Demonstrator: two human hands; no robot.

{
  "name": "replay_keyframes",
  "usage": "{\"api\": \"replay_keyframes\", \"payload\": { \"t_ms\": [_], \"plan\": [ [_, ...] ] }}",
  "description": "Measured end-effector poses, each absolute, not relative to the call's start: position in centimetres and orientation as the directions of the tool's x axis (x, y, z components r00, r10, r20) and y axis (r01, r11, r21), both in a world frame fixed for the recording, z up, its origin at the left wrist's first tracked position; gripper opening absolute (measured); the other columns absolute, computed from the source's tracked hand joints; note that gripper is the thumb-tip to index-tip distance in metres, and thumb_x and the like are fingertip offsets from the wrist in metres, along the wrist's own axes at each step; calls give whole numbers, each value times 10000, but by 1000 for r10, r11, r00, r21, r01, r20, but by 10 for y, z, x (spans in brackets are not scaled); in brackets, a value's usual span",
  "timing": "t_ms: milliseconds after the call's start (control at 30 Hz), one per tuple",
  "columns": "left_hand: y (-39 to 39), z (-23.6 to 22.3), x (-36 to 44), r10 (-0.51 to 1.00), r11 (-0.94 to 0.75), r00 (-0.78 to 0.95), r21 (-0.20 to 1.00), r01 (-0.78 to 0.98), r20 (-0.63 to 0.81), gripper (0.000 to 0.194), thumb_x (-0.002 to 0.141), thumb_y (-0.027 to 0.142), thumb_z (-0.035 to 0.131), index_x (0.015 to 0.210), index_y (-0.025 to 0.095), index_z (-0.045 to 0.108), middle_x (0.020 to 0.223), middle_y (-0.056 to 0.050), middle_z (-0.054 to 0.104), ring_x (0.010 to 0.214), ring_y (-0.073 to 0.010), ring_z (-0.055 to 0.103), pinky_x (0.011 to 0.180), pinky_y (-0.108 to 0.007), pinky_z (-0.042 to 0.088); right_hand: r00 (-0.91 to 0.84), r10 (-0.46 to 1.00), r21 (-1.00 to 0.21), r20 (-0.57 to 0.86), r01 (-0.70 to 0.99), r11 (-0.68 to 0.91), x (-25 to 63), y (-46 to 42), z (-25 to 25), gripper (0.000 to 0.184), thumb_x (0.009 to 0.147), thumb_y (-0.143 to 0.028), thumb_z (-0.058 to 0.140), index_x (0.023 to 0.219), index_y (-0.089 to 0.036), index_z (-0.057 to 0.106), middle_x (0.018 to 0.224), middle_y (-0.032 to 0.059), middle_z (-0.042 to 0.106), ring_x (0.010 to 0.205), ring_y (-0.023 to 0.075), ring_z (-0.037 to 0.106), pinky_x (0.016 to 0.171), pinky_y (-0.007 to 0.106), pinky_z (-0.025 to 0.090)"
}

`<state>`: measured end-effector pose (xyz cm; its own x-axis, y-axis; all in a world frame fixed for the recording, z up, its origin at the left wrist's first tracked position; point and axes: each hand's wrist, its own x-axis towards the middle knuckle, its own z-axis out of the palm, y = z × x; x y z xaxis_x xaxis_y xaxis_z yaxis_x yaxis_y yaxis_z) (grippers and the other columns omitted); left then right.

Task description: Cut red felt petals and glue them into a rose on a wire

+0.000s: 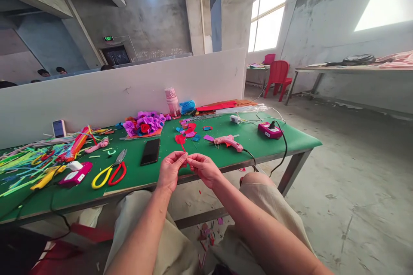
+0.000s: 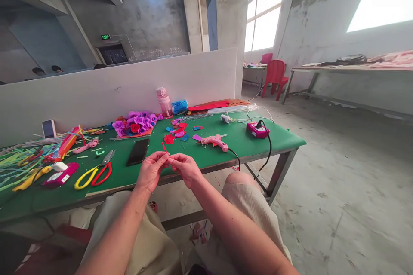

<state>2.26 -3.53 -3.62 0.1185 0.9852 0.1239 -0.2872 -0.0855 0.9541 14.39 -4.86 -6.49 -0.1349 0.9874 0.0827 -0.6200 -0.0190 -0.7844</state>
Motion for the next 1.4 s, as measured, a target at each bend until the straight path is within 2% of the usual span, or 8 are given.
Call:
{"api": "replay_keyframes", "payload": {
  "t_ms": [300, 500, 567, 733, 867, 1000, 1233, 1400],
  "plan": [
    [-36, -38, 26, 982, -132, 97, 958, -255, 161, 166, 602, 276, 772, 659, 149, 681, 609, 6, 651, 592, -112, 570, 656, -259, 480, -141, 990, -766, 28, -640, -69, 147, -52, -69, 248, 561, -303, 813, 707, -150, 685, 618, -40, 592, 503, 31, 439, 529, 184, 353],
    [-36, -32, 18, 929, -344, 131, 939, -29, 345, 247, 759, 363, 629, 629, 154, 650, 655, -17, 644, 641, -135, 576, 640, -256, 473, -149, 989, -733, 1, -673, -101, 154, -49, -68, 253, 546, -277, 830, 715, -148, 693, 632, -35, 588, 521, 35, 464, 527, 176, 383],
    [-36, -30, 15, 917, -380, 127, 925, -10, 378, 262, 747, 361, 641, 589, 153, 618, 656, -10, 619, 639, -127, 567, 640, -247, 467, -174, 985, -725, 15, -680, -109, 156, -48, -68, 250, 557, -272, 828, 731, -149, 697, 621, -36, 577, 530, 39, 469, 533, 178, 389],
    [-35, -30, 16, 937, -318, 125, 944, -87, 327, 194, 663, 297, 718, 801, 176, 656, 700, 25, 609, 595, -96, 546, 620, -229, 455, -236, 971, -725, 34, -674, -138, 154, -51, -69, 220, 590, -281, 813, 733, -160, 697, 610, -38, 559, 533, 42, 460, 542, 181, 394],
    [-35, -33, 19, 951, -293, 98, 956, -30, 295, 181, 627, 311, 746, 679, 155, 670, 637, 13, 625, 554, -87, 496, 569, -211, 416, -211, 977, -753, 40, -648, -109, 153, -54, -67, 225, 572, -292, 818, 705, -161, 693, 609, -40, 557, 524, 39, 446, 538, 185, 374],
    [-34, -34, 21, 956, -284, 58, 957, -57, 287, 196, 602, 307, 762, 680, 155, 664, 616, 21, 618, 542, -86, 489, 555, -209, 411, -173, 983, -792, 56, -608, -61, 153, -54, -68, 233, 571, -316, 813, 705, -169, 690, 627, -37, 567, 524, 46, 431, 534, 201, 349],
    [-33, -37, 17, 914, -403, 88, 913, 59, 397, 161, 710, 313, 673, 675, 164, 622, 594, 33, 572, 546, -90, 501, 557, -205, 418, -86, 994, -850, 67, -526, 12, 151, -52, -70, 244, 572, -346, 799, 706, -172, 694, 638, -24, 581, 544, 62, 421, 539, 223, 308],
    [-34, -37, 19, 916, -391, 107, 920, 19, 387, 143, 721, 302, 644, 699, 165, 608, 614, 27, 579, 558, -98, 530, 563, -212, 453, -65, 997, -843, 50, -538, 7, 152, -52, -69, 240, 565, -342, 797, 705, -173, 698, 648, -20, 593, 531, 62, 401, 532, 232, 287]
  ]
}}
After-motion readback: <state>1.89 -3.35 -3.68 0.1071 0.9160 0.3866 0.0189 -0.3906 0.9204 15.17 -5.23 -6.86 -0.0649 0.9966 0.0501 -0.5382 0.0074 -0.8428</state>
